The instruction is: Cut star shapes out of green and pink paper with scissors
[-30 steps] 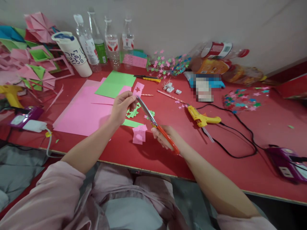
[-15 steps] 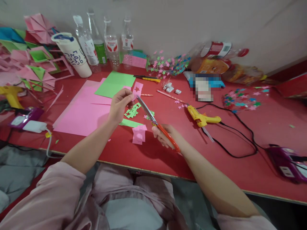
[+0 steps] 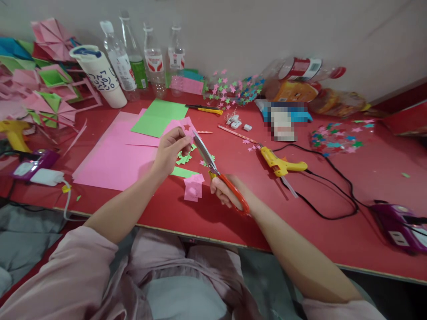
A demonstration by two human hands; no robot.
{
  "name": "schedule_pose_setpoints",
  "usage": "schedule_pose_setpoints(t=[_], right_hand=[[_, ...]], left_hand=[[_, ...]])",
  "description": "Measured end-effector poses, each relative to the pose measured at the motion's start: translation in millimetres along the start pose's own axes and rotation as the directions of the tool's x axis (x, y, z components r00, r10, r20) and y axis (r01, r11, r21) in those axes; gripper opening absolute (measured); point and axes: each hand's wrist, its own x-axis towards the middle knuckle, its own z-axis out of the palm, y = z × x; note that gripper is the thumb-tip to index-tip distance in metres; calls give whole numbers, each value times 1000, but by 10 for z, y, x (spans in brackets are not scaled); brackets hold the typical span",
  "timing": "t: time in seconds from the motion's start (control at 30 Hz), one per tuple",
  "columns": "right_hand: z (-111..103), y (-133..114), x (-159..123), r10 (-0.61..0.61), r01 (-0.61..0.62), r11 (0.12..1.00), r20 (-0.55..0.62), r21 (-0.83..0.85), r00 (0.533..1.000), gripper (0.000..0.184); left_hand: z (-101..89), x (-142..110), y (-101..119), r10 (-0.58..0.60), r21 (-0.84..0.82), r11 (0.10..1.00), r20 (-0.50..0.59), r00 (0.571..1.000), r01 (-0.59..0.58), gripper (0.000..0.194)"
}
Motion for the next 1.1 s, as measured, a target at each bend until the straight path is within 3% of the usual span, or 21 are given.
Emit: schedule_pose_setpoints(t=[0.2, 0.43, 1.1], right_hand=[[6, -17, -17, 1, -2, 1000, -23, -14, 1000, 43], [80, 11, 53, 113, -111, 993, -56, 35, 992, 44], [93, 36, 50, 64, -61, 997, -90, 40, 994, 48]], left_hand=[[-14, 10, 18, -28, 8, 1000, 21, 999, 28, 12], [62, -30, -51, -5, -51, 999, -26, 1000, 4, 15], [100, -47, -42, -31, -95, 995, 3, 1000, 31, 12]])
